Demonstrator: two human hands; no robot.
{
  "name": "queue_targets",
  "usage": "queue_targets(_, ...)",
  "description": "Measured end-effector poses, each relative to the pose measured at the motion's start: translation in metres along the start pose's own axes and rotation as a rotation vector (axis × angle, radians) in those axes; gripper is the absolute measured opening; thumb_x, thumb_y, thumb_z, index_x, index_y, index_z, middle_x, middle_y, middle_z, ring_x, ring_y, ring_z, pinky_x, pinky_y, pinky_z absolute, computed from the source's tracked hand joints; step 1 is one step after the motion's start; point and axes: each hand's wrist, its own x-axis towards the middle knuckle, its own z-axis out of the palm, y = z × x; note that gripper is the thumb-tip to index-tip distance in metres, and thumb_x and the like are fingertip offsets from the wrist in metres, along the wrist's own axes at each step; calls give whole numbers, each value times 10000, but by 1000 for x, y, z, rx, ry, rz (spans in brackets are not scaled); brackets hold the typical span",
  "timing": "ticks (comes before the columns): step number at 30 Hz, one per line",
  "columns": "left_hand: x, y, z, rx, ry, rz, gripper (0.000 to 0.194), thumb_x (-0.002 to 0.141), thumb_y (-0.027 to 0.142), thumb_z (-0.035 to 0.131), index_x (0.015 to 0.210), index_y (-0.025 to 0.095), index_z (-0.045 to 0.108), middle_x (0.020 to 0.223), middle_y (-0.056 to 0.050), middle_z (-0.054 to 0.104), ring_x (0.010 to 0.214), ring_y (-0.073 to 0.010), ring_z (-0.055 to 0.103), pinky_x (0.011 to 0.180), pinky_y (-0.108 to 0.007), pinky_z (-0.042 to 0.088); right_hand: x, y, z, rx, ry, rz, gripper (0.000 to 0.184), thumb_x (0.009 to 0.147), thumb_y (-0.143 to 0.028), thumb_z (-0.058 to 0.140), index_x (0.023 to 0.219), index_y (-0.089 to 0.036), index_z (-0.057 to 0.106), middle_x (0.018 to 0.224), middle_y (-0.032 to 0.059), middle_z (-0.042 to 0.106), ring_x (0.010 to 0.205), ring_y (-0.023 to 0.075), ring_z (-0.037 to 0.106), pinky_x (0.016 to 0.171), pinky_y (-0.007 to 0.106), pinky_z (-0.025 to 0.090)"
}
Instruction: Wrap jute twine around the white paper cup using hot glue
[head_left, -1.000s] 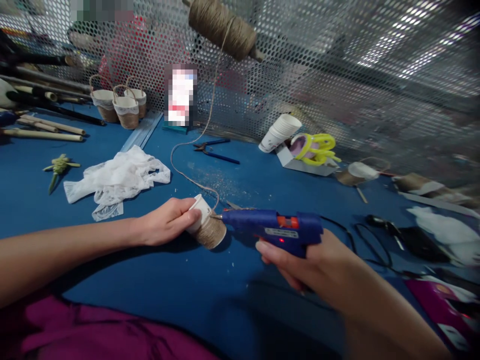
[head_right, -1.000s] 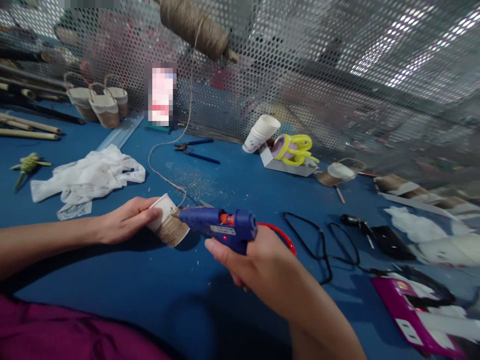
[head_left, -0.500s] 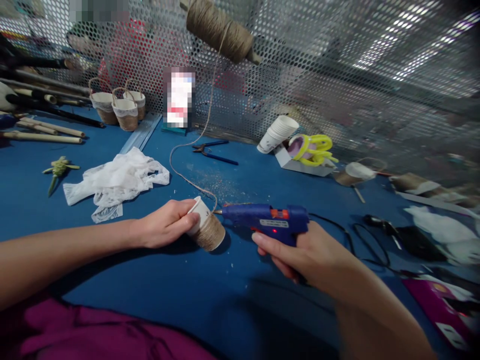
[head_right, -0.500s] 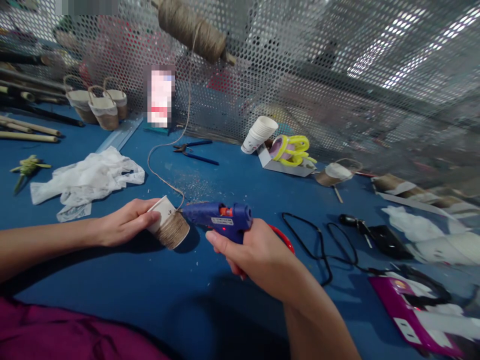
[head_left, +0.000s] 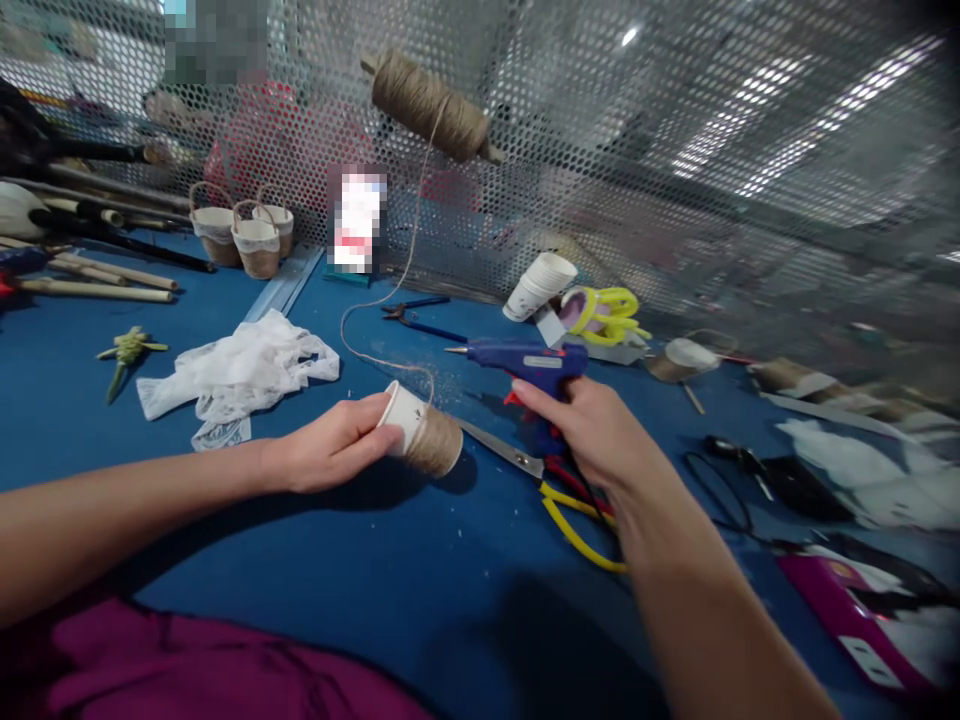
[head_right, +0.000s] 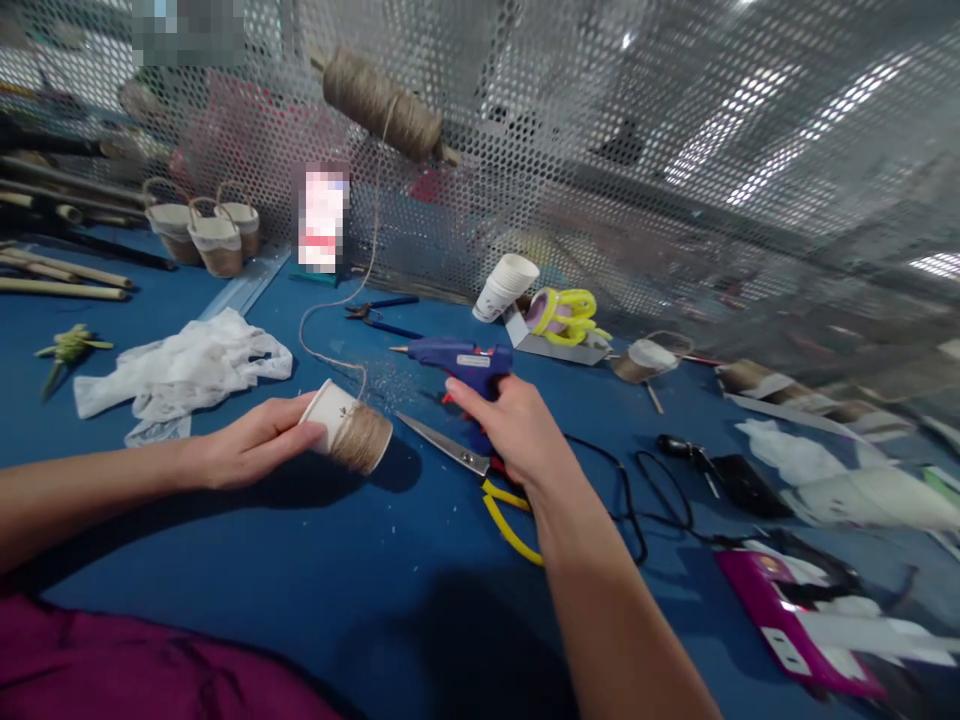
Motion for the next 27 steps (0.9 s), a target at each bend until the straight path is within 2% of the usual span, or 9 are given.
queue_targets(3, 2, 2, -1, 4, 5, 30, 255, 882, 215, 285, 935, 106, 509, 965, -97, 553, 872, -173, 504, 818, -303, 402, 26, 4, 9, -52, 43, 35, 241, 680, -386, 637, 665, -159, 558, 607, 10, 565, 531, 117, 493, 511, 263, 391)
queue_targets(6, 2, 2, 0, 16, 14, 41, 256, 884, 216, 285, 962, 109, 504, 991, -105, 556, 906, -179, 506, 846, -321, 396, 45, 8, 23, -76, -12, 80, 248, 734, -376, 599, 662, -141, 559, 623, 27, 572, 528, 110, 505, 522, 267, 423)
queue_targets(9, 1, 1, 1, 36, 14, 56, 255, 884, 221, 292, 963, 111, 508, 998, -110, 556, 895, -176, 504, 839, -326, 403, 56, 12, 36, -121, -98, 120, 253, 824, -353, 516, 900, -122, 587, 880, 68, 611, 716, 138, 579, 647, 310, 484)
queue_targets(11, 0, 1, 1, 46, 8, 65, 255, 884, 226, 293, 954, 112, 510, 990, -112, 555, 887, -176, 502, 828, -326, 411, 61, 14, 43, -172, -115, 123, 278, 852, -323, 487, 1067, -154, 538, 1060, 71, 568, 868, 164, 573, 735, 360, 485)
queue_targets(14, 0, 1, 2, 57, 0, 81, 246, 881, 220, 294, 924, 111, 510, 962, -109, 554, 880, -176, 500, 818, -319, 414, 64, 14, 47, -252, -80, 93, 273, 855, -312, 484, 1093, -187, 532, 1140, 68, 534, 945, 183, 550, 793, 380, 466)
queue_targets(19, 0, 1, 1, 76, -1, 79, 240, 877, 222, 295, 884, 106, 504, 901, -95, 544, 821, -168, 489, 783, -304, 413, 39, -4, 46, -243, -77, -45, 295, 826, -370, 495, 904, -121, 634, 1048, 140, 594, 993, 240, 522, 839, 365, 398)
queue_targets(22, -1, 3, 1, 61, -21, 53, 242, 877, 227, 291, 885, 104, 499, 883, -83, 539, 791, -159, 488, 761, -283, 414, 12, -19, 46, -133, -282, -134, 431, 839, -491, 396, 830, -164, 676, 865, 71, 665, 793, 167, 581, 723, 300, 431)
queue_targets(24, -1, 5, 0, 44, -28, 49, 231, 875, 220, 293, 891, 108, 494, 887, -78, 544, 795, -158, 489, 753, -274, 411, -2, -26, 47, 60, -470, -178, 393, 817, -488, 442, 857, -173, 674, 861, 45, 669, 736, 130, 571, 681, 268, 427)
queue_targets(27, -3, 8, 1, 30, -34, 36, 222, 872, 228, 301, 863, 117, 492, 853, -64, 542, 756, -149, 478, 716, -267, 412, -14, -29, 49, 357, -521, -146, 258, 693, -393, 639, 827, -172, 654, 809, 14, 645, 700, 106, 543, 670, 248, 415)
